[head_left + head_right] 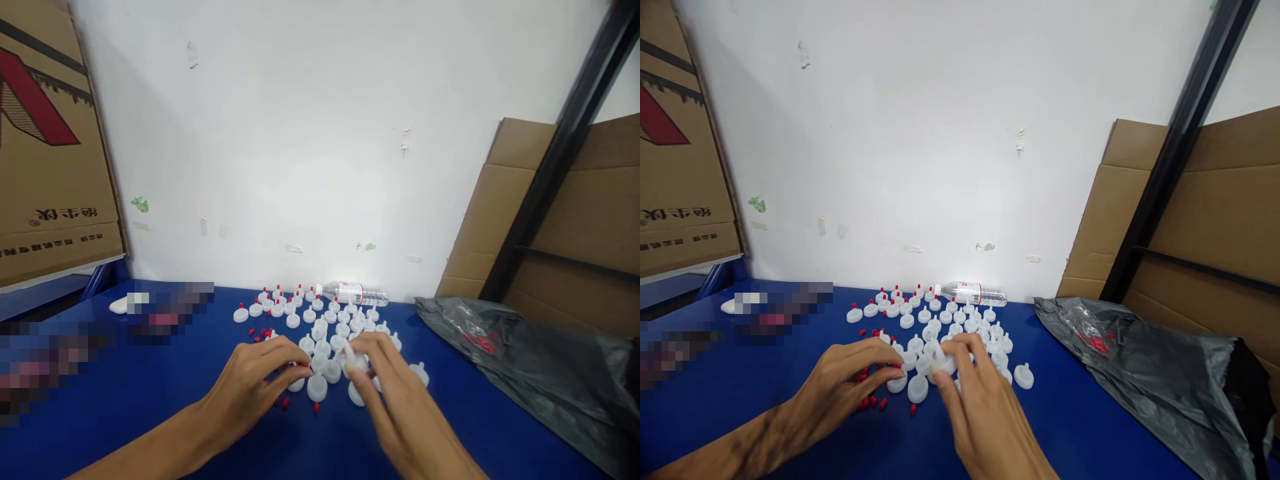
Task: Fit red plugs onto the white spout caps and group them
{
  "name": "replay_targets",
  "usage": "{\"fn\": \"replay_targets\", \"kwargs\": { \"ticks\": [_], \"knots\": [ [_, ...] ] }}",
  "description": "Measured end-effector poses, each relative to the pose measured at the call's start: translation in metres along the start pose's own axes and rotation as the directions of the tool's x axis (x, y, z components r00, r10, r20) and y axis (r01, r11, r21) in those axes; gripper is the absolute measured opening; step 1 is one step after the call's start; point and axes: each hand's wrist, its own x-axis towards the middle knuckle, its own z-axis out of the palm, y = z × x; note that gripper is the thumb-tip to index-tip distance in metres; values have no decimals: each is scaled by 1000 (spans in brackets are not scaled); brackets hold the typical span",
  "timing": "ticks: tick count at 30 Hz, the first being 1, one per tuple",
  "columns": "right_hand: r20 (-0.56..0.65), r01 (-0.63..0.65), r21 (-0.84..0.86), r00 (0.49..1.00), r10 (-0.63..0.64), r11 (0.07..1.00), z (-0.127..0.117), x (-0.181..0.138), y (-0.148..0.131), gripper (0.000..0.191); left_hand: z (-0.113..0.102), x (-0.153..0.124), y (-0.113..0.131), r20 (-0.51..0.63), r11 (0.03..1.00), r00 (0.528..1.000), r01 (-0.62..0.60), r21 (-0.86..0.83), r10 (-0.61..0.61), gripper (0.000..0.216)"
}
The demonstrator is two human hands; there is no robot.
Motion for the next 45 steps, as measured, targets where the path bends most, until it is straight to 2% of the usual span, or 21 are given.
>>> {"fn": "replay_targets", "kwargs": {
  "ticks": [3,5,10,13,19,23,26,30,33,38,45],
  "knots": [
    [97,66,31,993,-69,997,12,0,-4,24,0,2,2,-46,998,999,-3,-57,1,4],
    [117,82,46,989,-86,996,18,-3,-3,26,0,3,4,-64,997,998,-13,-71,8,5],
    [32,140,68,989,-142,988,27,-5,-2,28,-1,2,9,-82,995,996,-36,-90,29,6],
    [-20,206,22,978,-206,978,29,-5,-4,27,-2,2,11,-68,993,995,-74,-92,68,5],
    [-31,225,-43,974,-226,973,23,-3,-6,23,-3,4,14,-150,991,986,-88,-99,72,5],
    [28,275,-91,961,-274,957,20,-3,-7,27,0,3,11,-107,986,991,-99,-132,85,4],
    [-28,311,-108,948,-316,944,22,-3,-5,36,0,0,7,-56,993,995,-88,-82,84,5],
    [-117,366,-26,923,-366,930,22,-3,-4,37,0,-3,4,82,993,993,-93,73,87,21],
    [-101,385,57,920,-378,921,19,-3,-5,35,1,-4,6,165,988,984,-93,124,72,34],
    [-20,337,130,941,-337,932,15,-3,-5,40,0,-2,17,154,991,986,-74,113,56,39],
    [32,341,154,936,-350,927,16,-6,-2,43,-2,-7,26,115,981,991,-92,170,73,30]
  ]
}}
